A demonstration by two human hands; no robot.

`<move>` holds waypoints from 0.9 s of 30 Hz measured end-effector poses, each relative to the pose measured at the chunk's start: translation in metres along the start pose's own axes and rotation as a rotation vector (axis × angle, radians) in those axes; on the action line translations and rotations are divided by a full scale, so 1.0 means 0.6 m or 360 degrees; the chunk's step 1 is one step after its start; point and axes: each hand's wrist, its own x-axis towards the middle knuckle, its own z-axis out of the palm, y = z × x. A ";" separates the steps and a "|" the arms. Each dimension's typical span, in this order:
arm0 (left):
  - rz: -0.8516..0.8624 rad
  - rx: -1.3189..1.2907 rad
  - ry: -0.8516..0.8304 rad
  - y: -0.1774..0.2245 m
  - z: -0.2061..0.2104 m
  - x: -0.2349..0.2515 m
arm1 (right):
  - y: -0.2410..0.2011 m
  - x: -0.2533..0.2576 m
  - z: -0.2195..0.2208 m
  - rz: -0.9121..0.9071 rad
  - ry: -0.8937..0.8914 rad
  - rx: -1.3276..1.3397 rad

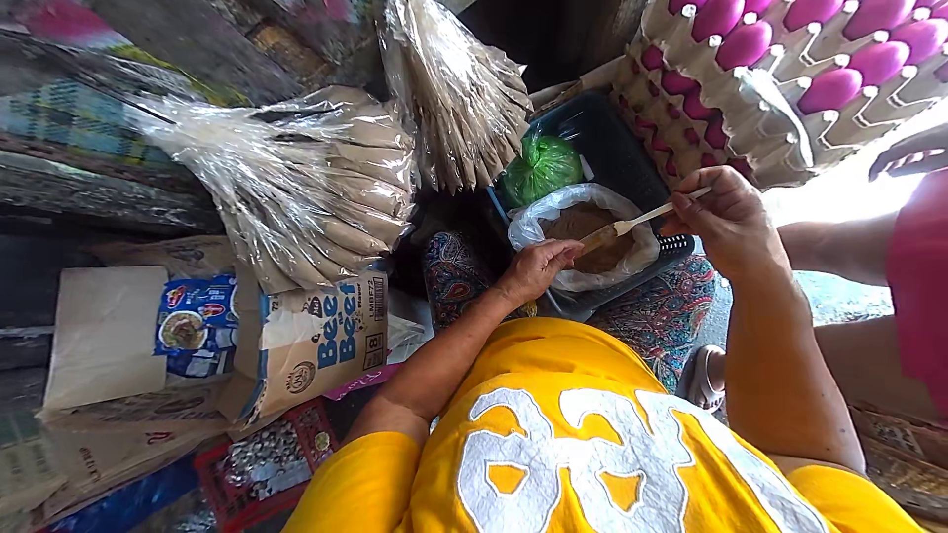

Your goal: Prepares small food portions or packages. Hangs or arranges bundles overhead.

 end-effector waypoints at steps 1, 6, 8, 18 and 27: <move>-0.0016 0.0001 -0.0008 0.000 -0.002 -0.003 | -0.003 -0.002 0.008 -0.0032 -0.0026 -0.0100; -0.0173 -0.0107 -0.0091 -0.002 0.000 -0.006 | -0.038 -0.024 0.043 -0.0190 -0.0195 -0.0660; -0.0203 -0.0185 -0.0124 -0.002 0.000 -0.001 | -0.047 -0.023 0.050 -0.0246 -0.0321 -0.0776; -0.0128 -0.0400 -0.0075 0.009 -0.008 -0.004 | -0.074 -0.044 0.047 -0.0922 -0.0331 -0.1091; -0.0167 -0.0580 -0.0024 0.015 -0.017 -0.016 | -0.051 -0.047 0.017 -0.0552 0.0072 -0.0438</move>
